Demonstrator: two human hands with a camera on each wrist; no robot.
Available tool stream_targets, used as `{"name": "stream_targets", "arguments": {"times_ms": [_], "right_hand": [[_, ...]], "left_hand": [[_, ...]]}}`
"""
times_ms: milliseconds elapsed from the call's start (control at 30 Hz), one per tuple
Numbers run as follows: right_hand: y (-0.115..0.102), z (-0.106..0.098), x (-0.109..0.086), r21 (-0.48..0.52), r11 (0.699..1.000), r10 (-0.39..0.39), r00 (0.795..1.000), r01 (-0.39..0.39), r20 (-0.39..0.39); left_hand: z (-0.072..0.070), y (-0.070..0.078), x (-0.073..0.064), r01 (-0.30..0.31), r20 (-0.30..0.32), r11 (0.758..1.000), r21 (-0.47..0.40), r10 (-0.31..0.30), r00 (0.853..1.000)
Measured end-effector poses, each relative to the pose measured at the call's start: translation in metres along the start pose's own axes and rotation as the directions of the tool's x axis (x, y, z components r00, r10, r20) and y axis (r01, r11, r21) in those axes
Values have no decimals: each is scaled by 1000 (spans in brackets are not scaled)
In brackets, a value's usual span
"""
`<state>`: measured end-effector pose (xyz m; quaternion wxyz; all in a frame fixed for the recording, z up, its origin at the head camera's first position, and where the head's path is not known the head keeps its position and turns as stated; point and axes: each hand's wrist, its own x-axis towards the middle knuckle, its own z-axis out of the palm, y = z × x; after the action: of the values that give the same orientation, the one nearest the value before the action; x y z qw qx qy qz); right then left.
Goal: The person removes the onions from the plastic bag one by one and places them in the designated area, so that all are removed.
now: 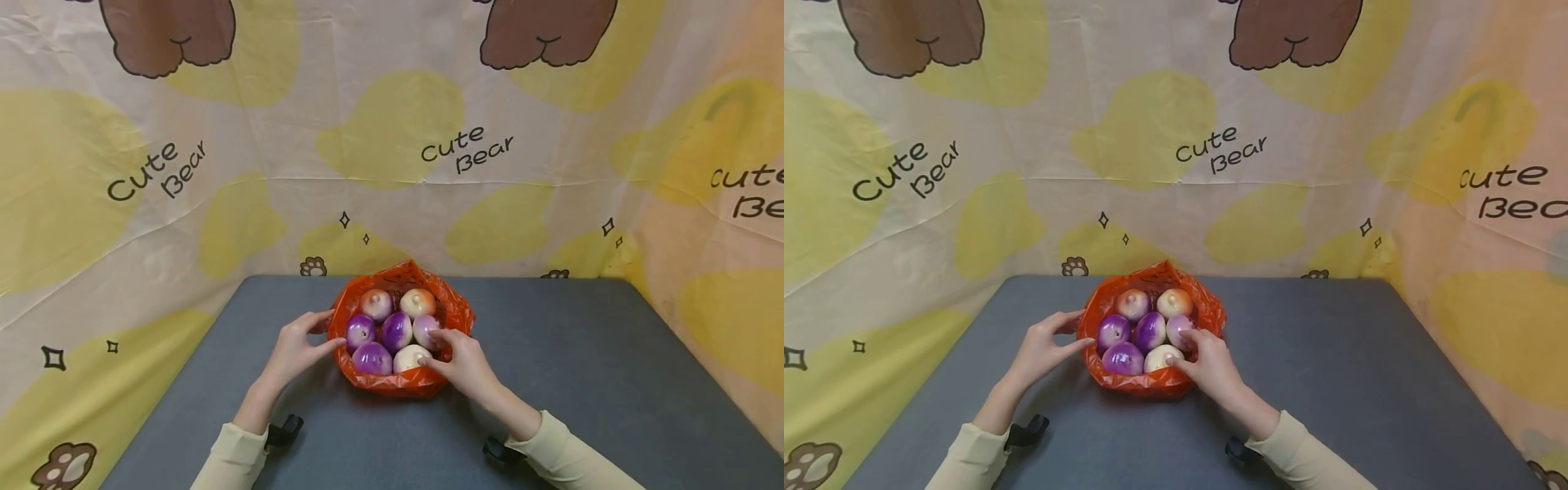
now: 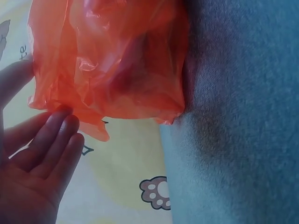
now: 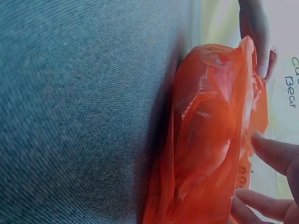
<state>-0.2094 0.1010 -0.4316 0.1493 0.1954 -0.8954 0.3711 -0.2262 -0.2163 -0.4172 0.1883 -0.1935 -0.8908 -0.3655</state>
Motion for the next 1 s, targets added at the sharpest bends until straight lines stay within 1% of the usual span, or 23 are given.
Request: {"name": "stream_targets", "arguments": {"times_ms": [200, 367, 600, 767, 1000], "right_hand": [[1, 3, -2, 6, 1000, -6, 999, 5, 45], [2, 5, -2, 11, 1000, -13, 998, 12, 62], [5, 9, -3, 54, 998, -16, 996, 11, 87], [5, 10, -4, 49, 999, -6, 995, 1, 103], [6, 10, -3, 39, 999, 11, 993, -16, 117]], "left_hand": [[3, -1, -2, 67, 13, 997, -32, -66, 998], [3, -1, -3, 101, 35, 992, -78, -99, 994], [2, 0, -6, 108, 54, 990, -93, -103, 993], [3, 0, -6, 113, 64, 988, -104, -106, 992], [7, -1, -6, 96, 55, 989, -113, -90, 994]]}}
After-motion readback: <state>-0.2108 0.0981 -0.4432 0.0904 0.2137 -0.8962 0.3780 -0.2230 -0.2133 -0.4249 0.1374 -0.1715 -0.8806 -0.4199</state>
